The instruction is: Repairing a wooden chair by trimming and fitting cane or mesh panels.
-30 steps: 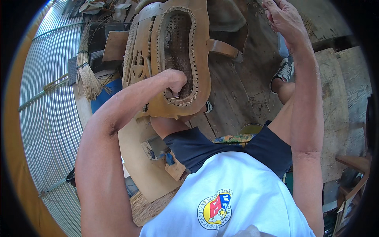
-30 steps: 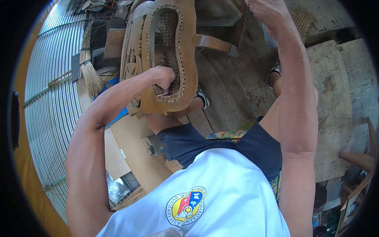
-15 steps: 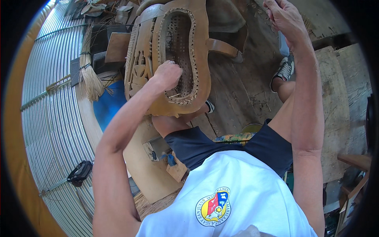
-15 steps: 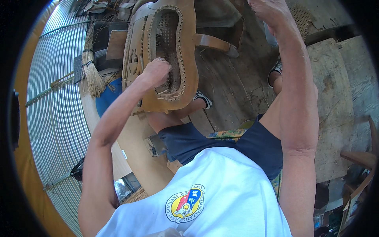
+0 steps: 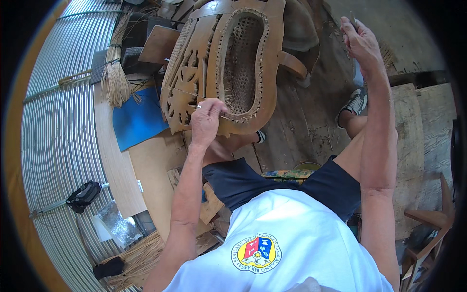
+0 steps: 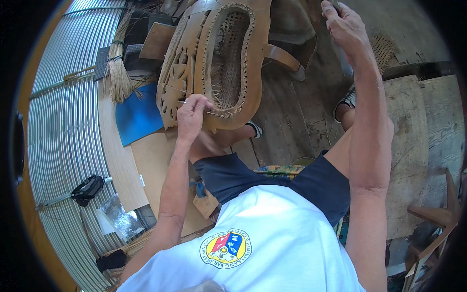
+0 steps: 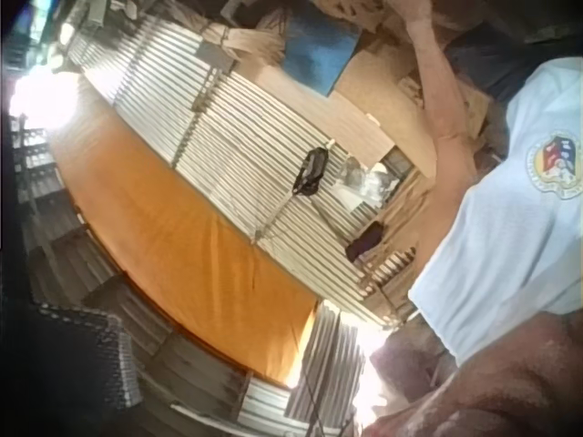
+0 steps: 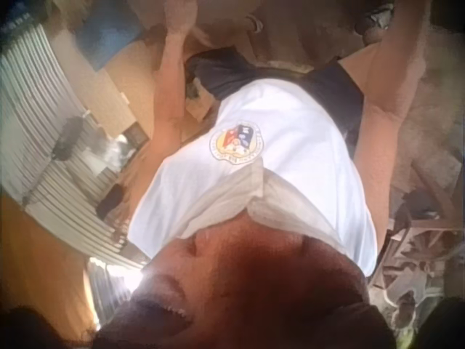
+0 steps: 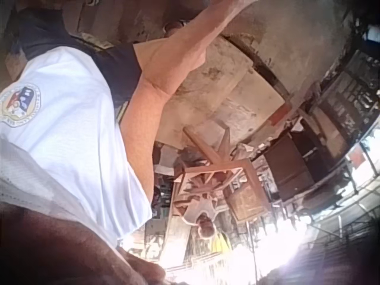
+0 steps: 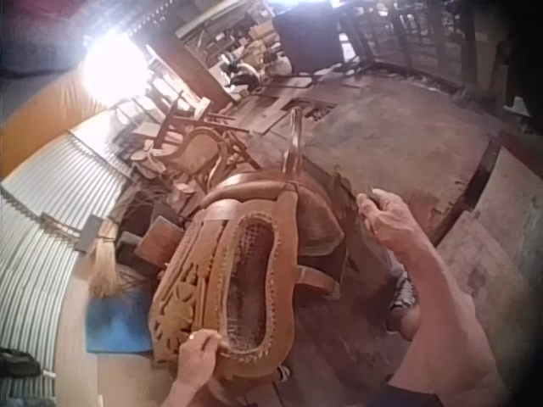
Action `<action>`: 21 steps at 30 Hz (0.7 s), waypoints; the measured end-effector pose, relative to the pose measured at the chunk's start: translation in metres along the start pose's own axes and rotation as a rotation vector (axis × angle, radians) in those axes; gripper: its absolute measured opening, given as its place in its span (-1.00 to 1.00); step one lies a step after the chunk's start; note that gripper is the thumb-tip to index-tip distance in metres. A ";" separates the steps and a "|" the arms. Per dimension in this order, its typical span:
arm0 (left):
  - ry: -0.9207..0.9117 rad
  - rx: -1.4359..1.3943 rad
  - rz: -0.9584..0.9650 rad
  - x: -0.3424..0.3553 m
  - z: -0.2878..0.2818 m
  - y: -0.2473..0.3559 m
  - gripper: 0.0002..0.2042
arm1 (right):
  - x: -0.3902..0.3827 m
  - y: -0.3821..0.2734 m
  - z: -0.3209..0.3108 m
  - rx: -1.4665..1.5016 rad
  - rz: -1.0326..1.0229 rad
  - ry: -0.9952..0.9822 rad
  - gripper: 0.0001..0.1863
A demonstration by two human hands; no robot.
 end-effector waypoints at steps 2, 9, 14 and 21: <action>0.090 -0.247 -0.238 -0.007 0.000 -0.038 -0.84 | -0.006 0.000 0.004 -0.047 0.018 0.011 -0.66; 0.293 -0.818 -0.276 -0.009 -0.015 -0.050 -0.84 | -0.013 -0.010 0.016 -0.047 0.008 0.028 -0.66; 0.392 -1.158 -0.064 -0.015 -0.122 -0.006 -0.90 | -0.019 -0.012 0.025 -0.216 -0.024 0.033 -0.66; 0.179 0.039 -0.036 -0.023 -0.098 0.029 -0.59 | -0.008 -0.006 0.031 -0.193 0.022 -0.009 -0.64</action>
Point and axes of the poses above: each hand's wrist, its own x-axis towards the middle knuckle, its own z-axis out of the palm, y = z × x, the point moved 10 cm from there along x, towards the middle knuckle, and after that the axes turned 2 degrees about z, right-handed, at the moved point
